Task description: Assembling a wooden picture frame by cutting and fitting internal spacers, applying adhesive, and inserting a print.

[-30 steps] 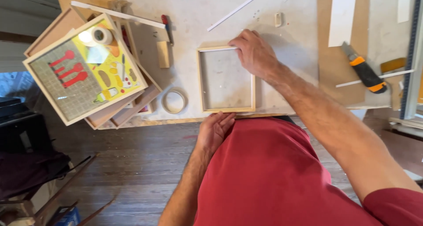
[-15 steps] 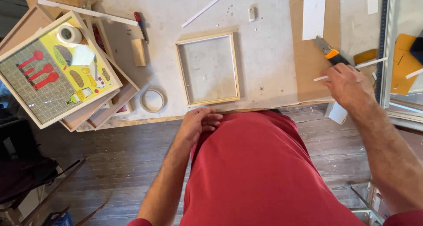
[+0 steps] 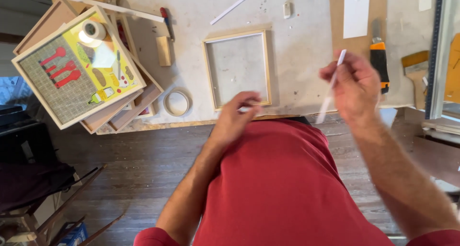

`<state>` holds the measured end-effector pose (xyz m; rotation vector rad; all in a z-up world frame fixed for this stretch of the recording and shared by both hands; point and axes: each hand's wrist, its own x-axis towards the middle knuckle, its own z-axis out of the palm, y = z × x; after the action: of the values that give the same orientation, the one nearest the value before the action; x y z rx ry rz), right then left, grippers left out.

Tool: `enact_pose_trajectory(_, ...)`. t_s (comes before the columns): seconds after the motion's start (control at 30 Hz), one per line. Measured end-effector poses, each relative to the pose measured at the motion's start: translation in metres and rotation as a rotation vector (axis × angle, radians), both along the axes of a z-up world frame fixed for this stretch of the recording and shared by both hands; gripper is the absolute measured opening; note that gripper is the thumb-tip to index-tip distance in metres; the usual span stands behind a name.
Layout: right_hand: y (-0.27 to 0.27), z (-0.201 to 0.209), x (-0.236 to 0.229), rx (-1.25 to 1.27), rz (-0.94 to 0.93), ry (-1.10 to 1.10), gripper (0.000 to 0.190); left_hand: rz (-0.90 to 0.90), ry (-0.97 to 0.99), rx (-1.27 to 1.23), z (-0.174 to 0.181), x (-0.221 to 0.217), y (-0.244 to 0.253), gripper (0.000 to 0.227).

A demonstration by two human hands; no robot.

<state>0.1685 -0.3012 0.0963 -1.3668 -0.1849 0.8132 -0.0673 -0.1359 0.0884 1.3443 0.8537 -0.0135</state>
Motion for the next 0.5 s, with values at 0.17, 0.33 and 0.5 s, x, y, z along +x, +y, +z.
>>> enact_pose_trajectory(0.17,0.028,0.018,-0.041,0.240,-0.101,0.192,0.013,-0.170,-0.168,0.138,0.001,0.007,-0.009,0.043)
enact_pose_trajectory(0.33,0.034,0.036,-0.052,0.042,-0.353,0.278,0.007,0.222,-0.237,-0.047,-0.001,-0.007,0.007,0.017)
enact_pose_trajectory(0.5,0.031,0.034,-0.063,-0.122,-0.393,0.292,0.007,0.268,-0.265,-0.062,-0.015,-0.027,0.023,0.005)
